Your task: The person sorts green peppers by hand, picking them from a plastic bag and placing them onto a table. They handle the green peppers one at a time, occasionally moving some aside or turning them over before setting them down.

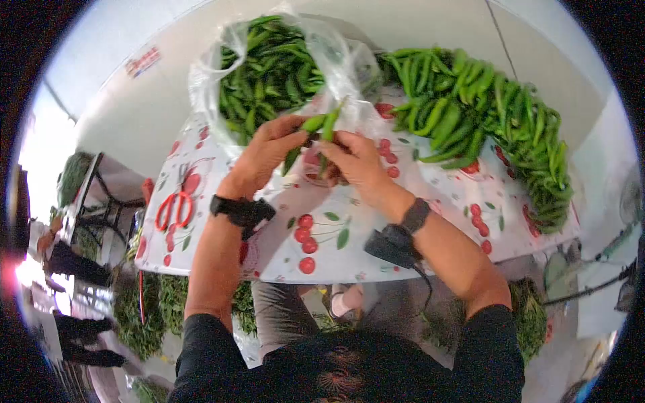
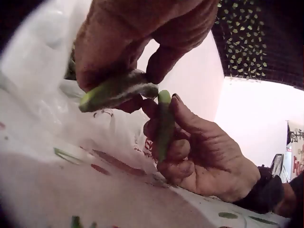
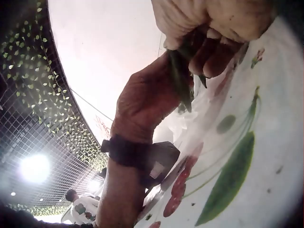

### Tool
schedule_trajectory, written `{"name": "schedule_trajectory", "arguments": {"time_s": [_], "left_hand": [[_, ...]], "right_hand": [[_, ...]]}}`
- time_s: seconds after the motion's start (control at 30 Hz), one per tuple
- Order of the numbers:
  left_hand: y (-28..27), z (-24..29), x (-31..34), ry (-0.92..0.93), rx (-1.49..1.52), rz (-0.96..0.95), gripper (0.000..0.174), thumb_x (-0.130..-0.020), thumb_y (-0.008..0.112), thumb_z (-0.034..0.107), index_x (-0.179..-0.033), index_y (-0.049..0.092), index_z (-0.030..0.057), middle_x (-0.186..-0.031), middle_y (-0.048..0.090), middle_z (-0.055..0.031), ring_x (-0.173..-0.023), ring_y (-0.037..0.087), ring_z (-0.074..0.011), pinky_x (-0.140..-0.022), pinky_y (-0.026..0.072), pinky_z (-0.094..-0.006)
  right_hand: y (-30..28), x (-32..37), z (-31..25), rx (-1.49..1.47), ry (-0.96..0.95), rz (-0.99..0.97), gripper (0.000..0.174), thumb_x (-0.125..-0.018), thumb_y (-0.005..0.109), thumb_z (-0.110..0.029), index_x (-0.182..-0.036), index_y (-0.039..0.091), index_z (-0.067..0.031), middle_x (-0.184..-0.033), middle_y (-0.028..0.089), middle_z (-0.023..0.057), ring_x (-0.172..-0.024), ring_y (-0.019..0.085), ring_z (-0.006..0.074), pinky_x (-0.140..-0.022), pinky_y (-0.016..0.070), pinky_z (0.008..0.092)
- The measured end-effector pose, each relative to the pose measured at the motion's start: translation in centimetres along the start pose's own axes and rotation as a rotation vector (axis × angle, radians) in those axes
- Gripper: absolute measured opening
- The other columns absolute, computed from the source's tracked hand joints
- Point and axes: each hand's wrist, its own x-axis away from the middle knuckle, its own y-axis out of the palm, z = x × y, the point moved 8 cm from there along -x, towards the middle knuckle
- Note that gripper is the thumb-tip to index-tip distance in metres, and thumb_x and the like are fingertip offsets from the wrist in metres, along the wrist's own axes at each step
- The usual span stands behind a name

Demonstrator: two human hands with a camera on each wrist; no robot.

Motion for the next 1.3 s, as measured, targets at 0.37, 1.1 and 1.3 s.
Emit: {"name": "schedule_trajectory", "arguments": {"time_s": [0.37,1.1,1.3], "left_hand": [[-0.5,1.1,0.3,0.031,0.107,0.018,0.033,-0.091,0.056,0.014,-0.121,0.055,0.001,-0.109,0.063,-0.0032,-0.094,0.056,-0.0093,-0.086,0.0423,-0.0255],[1.4,1.4,1.5,-0.053,0.088,-0.174,0.033,-0.088,0.06,0.012,-0.119,0.052,0.0028,-0.106,0.061,-0.0035,-0.091,0.058,-0.012,-0.079,0.0486,-0.0267],[1.2,1.4,1.7,-0.086,0.024,-0.143,0.034,-0.087,0.061,0.014,-0.118,0.052,0.003,-0.103,0.062,-0.0031,-0.089,0.058,-0.011,-0.077,0.048,-0.0254]], "right_hand": [[0.7,0.1,-0.6,-0.074,-0.026,-0.062,0.026,-0.094,0.055,-0.021,-0.108,0.059,0.0006,-0.081,0.06,0.0036,-0.059,0.06,0.0092,-0.049,0.0503,0.0226],[1.2,0.4,-0.7,0.235,-0.069,-0.163,0.024,-0.095,0.052,-0.022,-0.106,0.057,-0.0003,-0.082,0.064,0.0048,-0.065,0.06,0.0088,-0.057,0.0516,0.023],[1.3,0.1,-1.4,0.362,-0.361,-0.15,0.025,-0.096,0.05,-0.02,-0.108,0.055,0.0008,-0.084,0.063,0.0046,-0.071,0.059,0.0098,-0.064,0.0516,0.0258]]}}
